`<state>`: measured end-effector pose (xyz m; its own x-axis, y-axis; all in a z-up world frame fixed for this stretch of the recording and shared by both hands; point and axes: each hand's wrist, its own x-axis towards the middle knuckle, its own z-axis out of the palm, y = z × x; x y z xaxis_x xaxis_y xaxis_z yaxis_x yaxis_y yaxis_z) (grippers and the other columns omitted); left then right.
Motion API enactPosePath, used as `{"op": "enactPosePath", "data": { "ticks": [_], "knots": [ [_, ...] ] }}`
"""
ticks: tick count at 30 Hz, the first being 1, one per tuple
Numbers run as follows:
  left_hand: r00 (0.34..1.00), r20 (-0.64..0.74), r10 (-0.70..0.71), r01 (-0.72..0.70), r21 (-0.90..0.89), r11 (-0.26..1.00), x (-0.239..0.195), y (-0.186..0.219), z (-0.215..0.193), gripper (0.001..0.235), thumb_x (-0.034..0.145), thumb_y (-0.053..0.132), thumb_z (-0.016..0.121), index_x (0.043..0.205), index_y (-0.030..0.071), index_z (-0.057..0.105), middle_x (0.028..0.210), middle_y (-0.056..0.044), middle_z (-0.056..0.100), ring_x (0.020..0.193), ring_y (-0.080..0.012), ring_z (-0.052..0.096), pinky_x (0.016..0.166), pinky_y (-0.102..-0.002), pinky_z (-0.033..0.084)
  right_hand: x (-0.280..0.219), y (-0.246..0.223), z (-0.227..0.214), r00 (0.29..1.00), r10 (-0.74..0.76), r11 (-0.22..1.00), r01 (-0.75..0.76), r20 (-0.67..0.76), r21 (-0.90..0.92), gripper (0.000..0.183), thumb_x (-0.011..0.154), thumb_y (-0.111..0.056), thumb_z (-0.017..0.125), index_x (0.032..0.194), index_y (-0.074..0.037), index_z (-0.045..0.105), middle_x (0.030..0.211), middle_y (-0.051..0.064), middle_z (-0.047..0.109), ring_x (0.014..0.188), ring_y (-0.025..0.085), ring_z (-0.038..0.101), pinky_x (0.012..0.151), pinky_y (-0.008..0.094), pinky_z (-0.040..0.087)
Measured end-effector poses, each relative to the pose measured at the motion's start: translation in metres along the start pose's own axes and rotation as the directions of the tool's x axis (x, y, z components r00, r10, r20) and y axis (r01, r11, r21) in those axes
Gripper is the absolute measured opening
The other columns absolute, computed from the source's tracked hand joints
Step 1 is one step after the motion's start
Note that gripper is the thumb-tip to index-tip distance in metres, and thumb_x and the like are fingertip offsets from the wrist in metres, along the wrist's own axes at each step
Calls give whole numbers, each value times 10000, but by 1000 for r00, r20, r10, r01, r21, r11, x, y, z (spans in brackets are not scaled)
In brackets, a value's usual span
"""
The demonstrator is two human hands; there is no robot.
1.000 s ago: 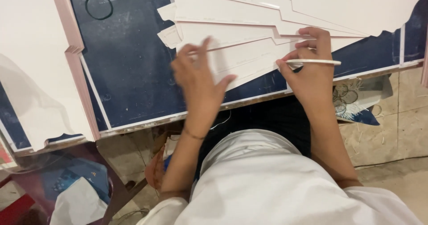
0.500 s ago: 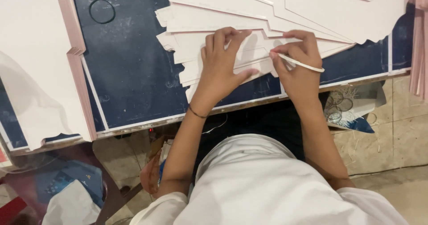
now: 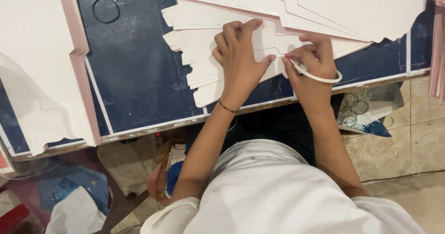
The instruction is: Applying double-sided tape to the edges of white paper cutouts on a work table.
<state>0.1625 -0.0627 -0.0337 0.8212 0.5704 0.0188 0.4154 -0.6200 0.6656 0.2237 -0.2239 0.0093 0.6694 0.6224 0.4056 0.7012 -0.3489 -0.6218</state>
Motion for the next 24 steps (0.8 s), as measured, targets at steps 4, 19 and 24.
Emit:
{"op": "enactPosePath", "data": {
  "ticks": [4, 19, 24],
  "knots": [
    [999, -43, 4, -2, 45, 999, 1, 1, 3, 870, 708, 486, 1054, 1397, 323, 549, 1312, -27, 436, 1213, -306, 451, 983, -470, 403, -8, 1, 4, 999, -26, 1000, 26, -25, 1, 92, 1070, 147, 798, 1028, 79, 752, 1351, 233, 548, 994, 342, 694, 886, 450, 599],
    [958, -31, 285, -284, 37, 958, -24, -41, -78, 414, 1141, 135, 602, 1535, 262, 595, 1527, 8, 661, 1432, -275, 593, 1102, -496, 483, -17, -9, 5, 984, -141, 989, 135, 108, 62, 275, 1111, 51, 725, 1379, 30, 668, 1130, 158, 744, 1170, 387, 640, 1039, 495, 567],
    [908, 186, 375, -418, 366, 831, -31, -59, -62, 660, 1148, 243, 785, 1703, 271, 428, 1788, 24, 361, 1683, -276, 245, 1346, -685, 240, -24, -12, 17, 983, -144, 989, 145, 111, -3, 319, 1084, 68, 749, 1394, 10, 698, 1035, 156, 778, 1262, 342, 665, 1085, 479, 566]
  ]
}}
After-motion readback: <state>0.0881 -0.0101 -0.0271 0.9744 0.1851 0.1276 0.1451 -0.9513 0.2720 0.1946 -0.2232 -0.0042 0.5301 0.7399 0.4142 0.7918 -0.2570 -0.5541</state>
